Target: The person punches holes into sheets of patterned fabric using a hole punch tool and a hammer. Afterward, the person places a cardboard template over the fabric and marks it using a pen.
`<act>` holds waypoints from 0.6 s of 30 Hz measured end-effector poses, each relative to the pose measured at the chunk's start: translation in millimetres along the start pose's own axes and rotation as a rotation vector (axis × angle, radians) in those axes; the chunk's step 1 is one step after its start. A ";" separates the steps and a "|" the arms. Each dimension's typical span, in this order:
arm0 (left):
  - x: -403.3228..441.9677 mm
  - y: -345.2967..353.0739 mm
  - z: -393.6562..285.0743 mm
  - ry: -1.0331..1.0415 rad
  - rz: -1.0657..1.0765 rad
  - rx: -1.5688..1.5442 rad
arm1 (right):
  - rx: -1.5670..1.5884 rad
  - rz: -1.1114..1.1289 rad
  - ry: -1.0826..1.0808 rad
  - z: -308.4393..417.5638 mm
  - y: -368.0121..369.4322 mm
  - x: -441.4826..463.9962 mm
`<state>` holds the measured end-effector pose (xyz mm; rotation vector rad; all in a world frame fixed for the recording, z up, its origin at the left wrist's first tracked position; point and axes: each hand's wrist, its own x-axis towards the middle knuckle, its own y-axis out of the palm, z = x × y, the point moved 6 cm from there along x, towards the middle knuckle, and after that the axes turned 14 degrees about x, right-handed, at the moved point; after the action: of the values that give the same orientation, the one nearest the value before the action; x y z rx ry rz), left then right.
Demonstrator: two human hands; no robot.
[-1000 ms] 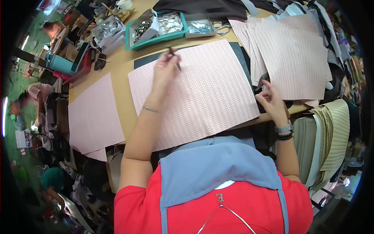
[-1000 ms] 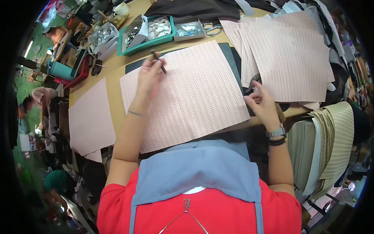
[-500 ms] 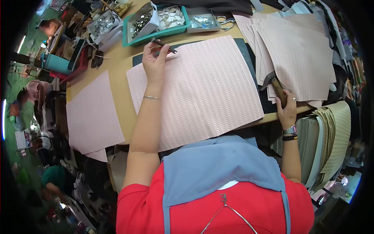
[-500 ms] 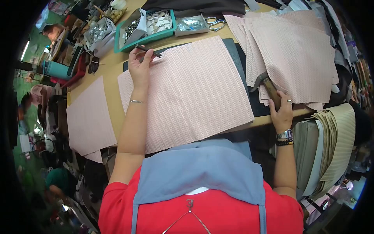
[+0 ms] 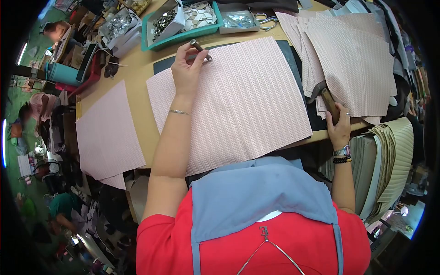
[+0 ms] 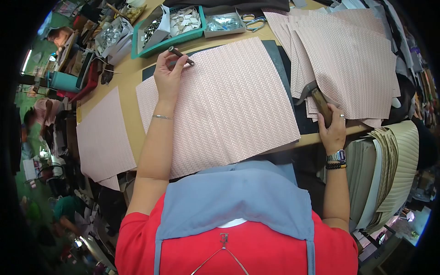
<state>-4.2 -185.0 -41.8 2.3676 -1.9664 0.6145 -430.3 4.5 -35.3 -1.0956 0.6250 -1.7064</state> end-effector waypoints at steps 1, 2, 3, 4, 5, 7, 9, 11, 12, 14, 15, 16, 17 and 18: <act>-0.2 0.4 -0.7 -0.001 -0.002 0.004 | -0.001 0.000 -0.003 0.0 -0.1 0.1; -0.4 0.6 -1.2 -0.003 -0.003 0.009 | -0.001 -0.001 -0.005 0.1 -0.2 0.1; -0.4 0.6 -1.6 -0.002 -0.002 0.015 | -0.002 0.000 -0.005 0.1 -0.2 0.3; -0.5 0.6 -1.9 -0.002 0.000 0.021 | -0.004 0.001 -0.004 0.3 -0.1 0.2; -0.6 0.8 -2.1 -0.001 0.002 0.027 | -0.005 0.002 -0.003 0.4 -0.2 0.2; -0.6 1.1 -1.3 0.006 0.001 0.027 | -0.002 0.007 0.004 0.4 -0.1 0.2; -0.7 1.3 -0.7 0.007 0.001 0.026 | 0.000 0.008 0.003 0.2 -0.1 0.3; -0.7 1.2 -0.3 0.002 0.001 0.026 | 0.002 0.005 -0.007 -0.2 0.2 0.3; -0.7 1.4 -0.5 0.001 0.003 0.023 | 0.004 0.005 -0.003 -0.3 0.2 0.3; -0.9 1.7 -0.9 -0.001 0.005 0.016 | 0.007 0.007 0.004 -0.4 0.2 0.1; -1.3 2.0 -0.9 0.005 0.008 0.021 | 0.005 0.005 0.001 -0.7 0.2 -0.1; -1.6 2.6 -0.9 0.010 0.011 0.026 | 0.003 0.004 -0.001 -1.5 0.6 -0.4; -1.7 3.3 -1.1 0.016 0.015 0.030 | 0.001 0.001 -0.003 -2.0 0.7 -0.5; -1.7 4.0 -1.9 0.031 0.016 0.050 | -0.006 0.005 0.005 -1.9 1.0 -0.5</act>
<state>-8.8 -183.8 -41.5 2.3571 -1.9829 0.7054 -431.4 4.4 -37.1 -1.0936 0.6356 -1.7039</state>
